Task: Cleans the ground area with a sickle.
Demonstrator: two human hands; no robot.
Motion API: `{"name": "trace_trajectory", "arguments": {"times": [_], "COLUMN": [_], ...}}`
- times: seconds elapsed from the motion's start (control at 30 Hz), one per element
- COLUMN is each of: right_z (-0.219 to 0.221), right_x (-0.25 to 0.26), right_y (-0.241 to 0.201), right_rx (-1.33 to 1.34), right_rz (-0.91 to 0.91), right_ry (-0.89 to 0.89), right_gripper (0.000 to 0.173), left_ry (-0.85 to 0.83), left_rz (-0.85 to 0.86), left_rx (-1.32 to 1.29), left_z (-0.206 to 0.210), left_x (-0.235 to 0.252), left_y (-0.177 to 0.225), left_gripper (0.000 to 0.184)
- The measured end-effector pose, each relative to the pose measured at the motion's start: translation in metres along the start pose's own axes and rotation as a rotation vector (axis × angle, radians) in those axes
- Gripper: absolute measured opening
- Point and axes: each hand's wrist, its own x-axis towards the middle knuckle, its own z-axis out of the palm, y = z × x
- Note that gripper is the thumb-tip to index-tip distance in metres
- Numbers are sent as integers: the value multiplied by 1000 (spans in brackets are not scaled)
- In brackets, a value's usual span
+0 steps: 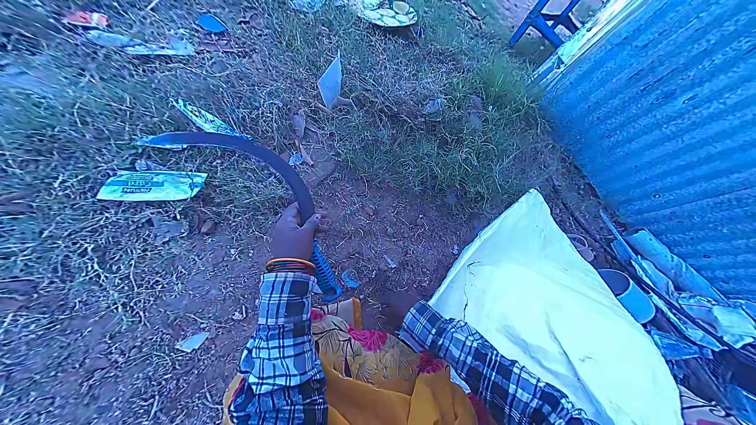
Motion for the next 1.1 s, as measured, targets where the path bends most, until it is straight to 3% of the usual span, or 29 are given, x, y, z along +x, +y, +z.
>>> {"name": "trace_trajectory", "arguments": {"times": [0.13,0.27,0.47,0.63,0.77,0.83,0.87,0.9,0.97,1.03,1.1], "right_z": [-6,13,-5,-30,-1,24,36,40,33,23,-8], "right_x": [-24,-6,-14,-25,13,32,49,61,58,37,-1], "right_y": [-52,-29,-33,-48,-11,-8,23,37,29,15,-31], "right_rx": [-15,1,-18,218,135,54,20,78,142,11,-70], "right_rz": [236,168,90,212,88,210,19,-29,48,6,145], "right_ry": [-105,-96,-159,-100,-86,-50,26,19,-33,3,-118], "right_gripper": [50,48,44,43,47,47,48,50,50,49,48], "left_ry": [6,25,-11,-11,-15,-13,-9,-6,-2,-14,-19], "left_rz": [-14,-15,-6,-3,-15,-18,-21,-24,-22,-21,-16], "left_rx": [-8,-30,-16,-1,11,6,-2,-5,-11,-13,-20], "left_z": [0,1,1,2,2,3,4,4,5,4,4], "left_x": [-2,-2,0,-2,-1,0,0,0,-1,-2,-2], "left_y": [3,1,-1,0,0,-1,-1,-1,-1,0,1], "left_gripper": [34,34,35,35,36,36,35,35,35,35,35]}}
